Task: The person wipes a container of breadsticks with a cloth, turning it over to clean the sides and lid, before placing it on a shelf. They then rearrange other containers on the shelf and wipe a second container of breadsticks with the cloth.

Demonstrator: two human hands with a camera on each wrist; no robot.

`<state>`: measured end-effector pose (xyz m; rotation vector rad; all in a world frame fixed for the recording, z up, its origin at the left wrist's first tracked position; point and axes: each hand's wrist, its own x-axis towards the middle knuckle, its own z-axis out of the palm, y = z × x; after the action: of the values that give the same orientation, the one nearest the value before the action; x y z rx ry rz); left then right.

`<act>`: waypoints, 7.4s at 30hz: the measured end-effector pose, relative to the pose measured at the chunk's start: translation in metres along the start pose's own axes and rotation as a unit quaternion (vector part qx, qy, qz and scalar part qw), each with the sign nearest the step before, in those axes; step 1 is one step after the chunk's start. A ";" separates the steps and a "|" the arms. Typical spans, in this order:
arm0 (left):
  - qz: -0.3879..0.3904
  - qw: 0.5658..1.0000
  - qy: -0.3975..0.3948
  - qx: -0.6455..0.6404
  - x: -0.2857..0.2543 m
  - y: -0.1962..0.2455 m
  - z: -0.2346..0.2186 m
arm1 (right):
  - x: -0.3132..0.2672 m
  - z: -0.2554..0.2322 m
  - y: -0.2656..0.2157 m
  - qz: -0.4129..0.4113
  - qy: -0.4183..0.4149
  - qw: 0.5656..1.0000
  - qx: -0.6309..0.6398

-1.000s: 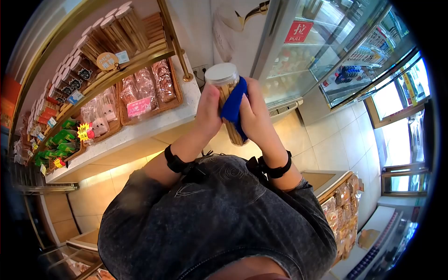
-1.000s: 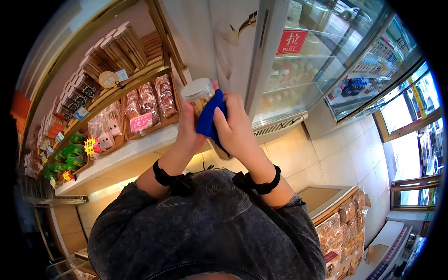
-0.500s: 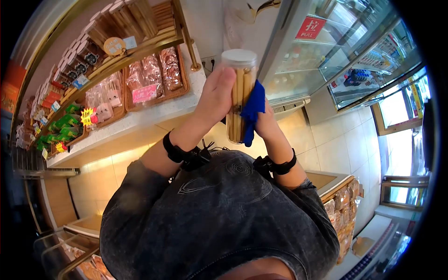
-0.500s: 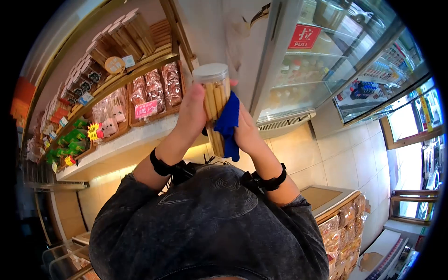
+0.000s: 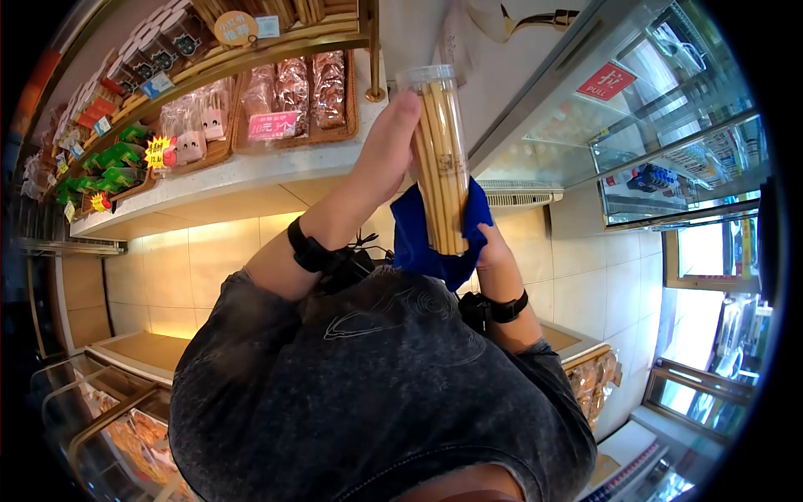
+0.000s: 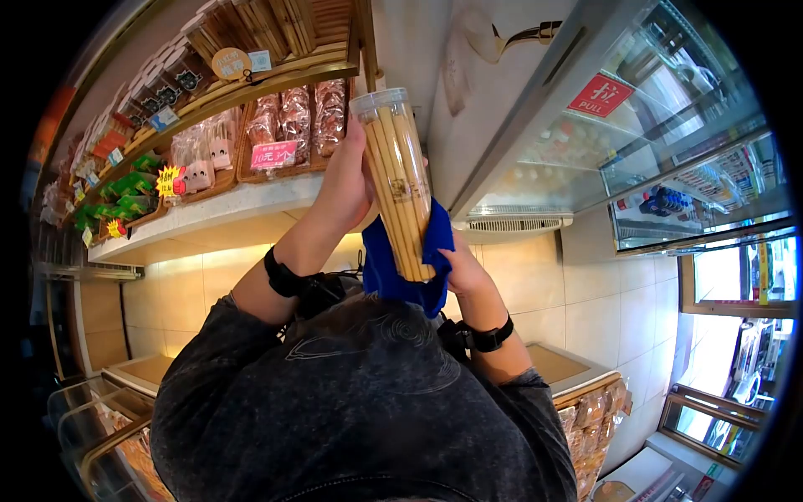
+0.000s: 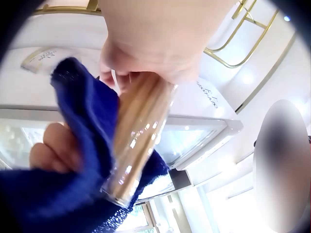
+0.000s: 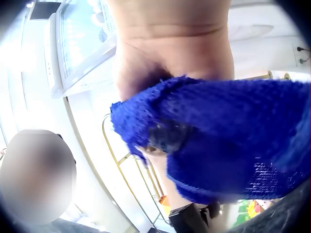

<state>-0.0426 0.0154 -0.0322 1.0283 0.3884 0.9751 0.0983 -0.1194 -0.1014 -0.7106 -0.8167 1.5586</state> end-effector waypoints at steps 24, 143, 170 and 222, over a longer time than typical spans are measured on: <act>0.098 0.968 0.205 -0.109 0.007 0.073 -0.078 | 0.110 0.143 0.011 -0.157 0.224 0.618 -0.737; 0.117 0.959 0.165 -0.198 0.020 0.089 -0.125 | 0.149 0.167 -0.014 -0.117 0.110 0.742 -0.651; 0.208 0.949 -0.081 -0.222 0.011 0.105 -0.120 | 0.142 0.115 0.016 0.178 -0.048 0.982 0.042; -0.079 0.858 0.122 -0.492 0.023 0.075 -0.139 | 0.136 0.139 -0.006 -0.159 0.041 0.908 -0.385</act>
<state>-0.1619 0.1217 -0.0342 -0.0638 0.1263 0.9737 -0.0303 0.0003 -0.0169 -1.1266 -1.4292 0.8747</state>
